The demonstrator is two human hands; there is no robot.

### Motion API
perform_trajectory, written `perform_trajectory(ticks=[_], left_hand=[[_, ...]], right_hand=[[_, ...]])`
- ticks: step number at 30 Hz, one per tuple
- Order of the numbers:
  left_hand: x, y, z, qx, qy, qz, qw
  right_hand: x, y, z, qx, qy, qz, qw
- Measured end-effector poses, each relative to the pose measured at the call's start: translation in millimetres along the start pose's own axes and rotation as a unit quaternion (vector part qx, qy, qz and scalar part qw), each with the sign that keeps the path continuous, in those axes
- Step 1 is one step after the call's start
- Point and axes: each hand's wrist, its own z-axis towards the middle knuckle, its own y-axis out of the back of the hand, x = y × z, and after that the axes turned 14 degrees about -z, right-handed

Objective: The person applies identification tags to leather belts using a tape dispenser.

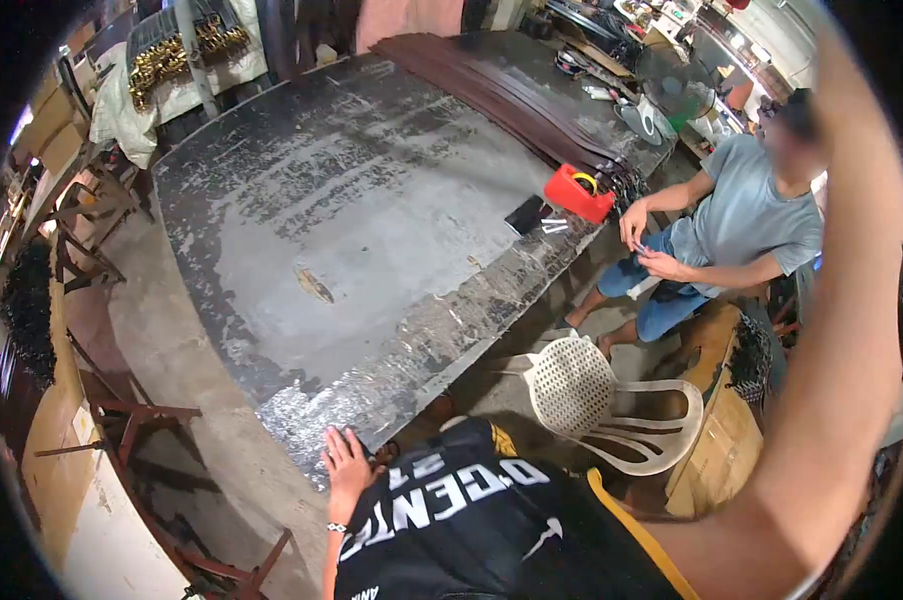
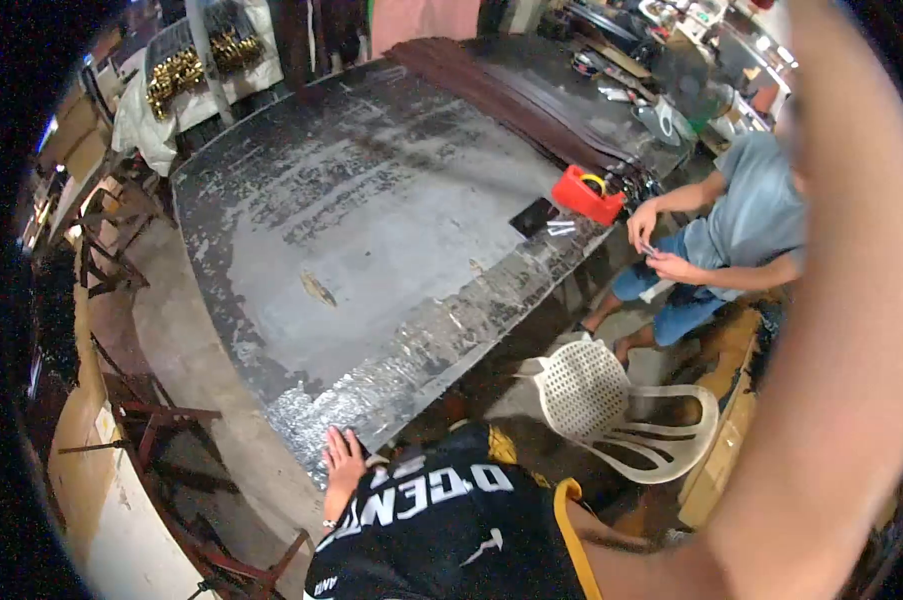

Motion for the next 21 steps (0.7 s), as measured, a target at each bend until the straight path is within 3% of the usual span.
perform_trajectory(ticks=[3,4,6,8,9,10,11,12,13,14,16,19,21], left_hand=[[-8.0,27.8,9.2,0.083,0.061,-0.110,0.989],[-7.0,32.0,15.4,0.069,0.065,-0.111,0.989],[-51.4,85.6,29.7,0.083,0.147,-0.279,0.945],[-54.1,73.2,59.5,-0.019,0.134,-0.374,0.918],[-59.2,67.5,73.0,-0.053,0.109,-0.436,0.892],[-65.7,68.4,84.0,-0.080,0.085,-0.491,0.863],[-108.7,90.0,88.8,-0.072,0.123,-0.539,0.830],[-126.0,92.5,100.0,-0.049,0.134,-0.621,0.771],[-131.0,84.8,112.9,-0.009,0.124,-0.654,0.746],[-133.4,75.5,124.9,0.031,0.117,-0.684,0.720],[-163.5,69.2,143.4,0.097,0.149,-0.684,0.708],[-186.3,45.7,169.4,0.175,0.189,-0.731,0.632],[-195.9,38.3,182.1,0.181,0.217,-0.734,0.618]], right_hand=[[-59.8,-73.2,-33.4,0.050,0.009,0.190,0.980],[-82.1,-99.3,-41.8,0.065,0.010,0.255,0.965],[-136.3,-163.7,-62.6,0.097,-0.010,0.391,0.915],[-206.4,-258.2,-97.5,0.108,-0.093,0.495,0.857],[-253.2,-330.3,-128.3,0.074,-0.137,0.465,0.872],[-273.9,-365.2,-160.9,0.104,-0.242,0.595,0.760],[-292.2,-390.6,-190.2,0.112,-0.344,0.613,0.703],[-307.8,-409.9,-216.2,0.132,-0.381,0.594,0.696],[-307.6,-399.7,-231.3,0.187,-0.399,0.548,0.711],[-327.9,-433.5,-254.8,0.199,-0.413,0.366,0.810],[-337.1,-445.2,-281.4,0.270,-0.393,0.449,0.756],[-350.3,-440.9,-299.4,0.227,-0.449,0.556,0.661],[-355.2,-426.6,-295.8,0.245,-0.463,0.512,0.681]])
